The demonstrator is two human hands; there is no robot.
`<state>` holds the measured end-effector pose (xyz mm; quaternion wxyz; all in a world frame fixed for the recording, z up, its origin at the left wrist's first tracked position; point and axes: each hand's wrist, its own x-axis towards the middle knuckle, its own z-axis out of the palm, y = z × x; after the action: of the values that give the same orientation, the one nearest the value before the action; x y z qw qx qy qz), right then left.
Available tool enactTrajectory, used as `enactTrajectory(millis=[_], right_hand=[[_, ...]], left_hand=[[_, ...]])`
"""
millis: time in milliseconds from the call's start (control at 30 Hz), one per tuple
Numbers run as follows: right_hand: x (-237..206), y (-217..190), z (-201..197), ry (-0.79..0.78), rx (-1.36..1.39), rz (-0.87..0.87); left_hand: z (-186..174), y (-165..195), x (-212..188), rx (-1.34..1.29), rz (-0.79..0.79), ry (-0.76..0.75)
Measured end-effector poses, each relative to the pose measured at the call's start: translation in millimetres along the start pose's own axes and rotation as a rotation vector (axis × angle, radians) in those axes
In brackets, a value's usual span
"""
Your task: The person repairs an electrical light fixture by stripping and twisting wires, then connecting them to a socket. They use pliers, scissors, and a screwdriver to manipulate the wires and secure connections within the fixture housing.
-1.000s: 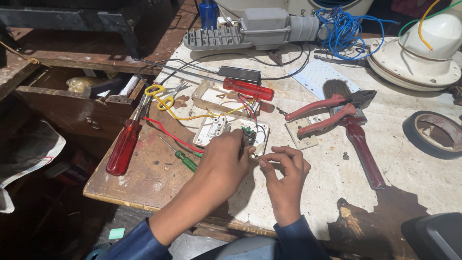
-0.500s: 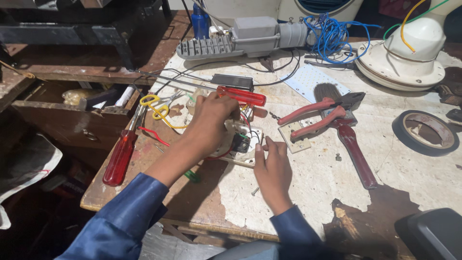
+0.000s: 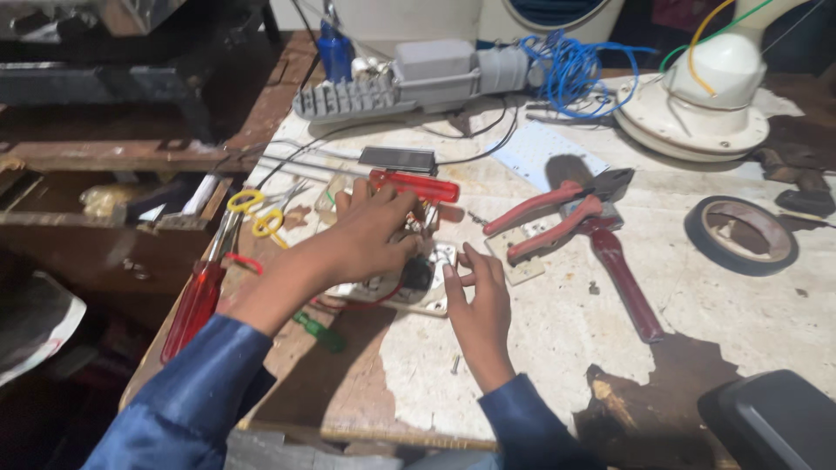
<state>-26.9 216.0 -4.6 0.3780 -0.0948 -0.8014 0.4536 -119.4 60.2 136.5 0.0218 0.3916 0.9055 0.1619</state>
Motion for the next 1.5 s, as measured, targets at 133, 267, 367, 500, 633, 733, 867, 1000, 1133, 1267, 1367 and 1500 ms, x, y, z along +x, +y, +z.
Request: enactTrajectory(millis=[133, 267, 367, 500, 633, 733, 867, 1000, 1133, 1267, 1367, 1500], right_hand=[[-2, 9, 0, -0.064, 0.208, 0.099], [3, 20, 10, -0.12, 0.041, -0.057], [8, 23, 16, -0.131, -0.003, -0.074], [11, 17, 13, -0.146, 0.114, 0.058], [14, 7, 3, -0.169, 0.391, 0.158], [19, 2, -1, -0.18, 0.611, 0.189], [25, 2, -2, -0.166, 0.797, 0.252], [27, 4, -1, -0.176, 0.863, 0.285], [29, 6, -1, -0.185, 0.901, 0.289], [30, 7, -2, -0.204, 0.932, 0.315], [31, 8, -2, -0.212, 0.948, 0.317], [33, 11, -3, -0.223, 0.985, 0.344]], left_hand=[[11, -3, 5, -0.063, 0.004, 0.044], [19, -7, 3, -0.015, 0.005, 0.059], [18, -10, 2, -0.03, -0.001, 0.086], [19, -9, 2, -0.053, 0.008, 0.17], [20, -10, 2, -0.109, 0.024, 0.251], [16, -13, -7, -0.112, 0.122, 0.321], [9, -7, -20, -0.199, 0.225, 0.341], [0, 6, -28, -0.167, 0.362, 0.361], [-5, 22, -26, -0.08, 0.34, 0.358], [-8, 30, -29, -0.04, 0.289, 0.361], [-11, 30, -30, -0.061, 0.275, 0.354], [-13, 29, -28, -0.046, 0.297, 0.34]])
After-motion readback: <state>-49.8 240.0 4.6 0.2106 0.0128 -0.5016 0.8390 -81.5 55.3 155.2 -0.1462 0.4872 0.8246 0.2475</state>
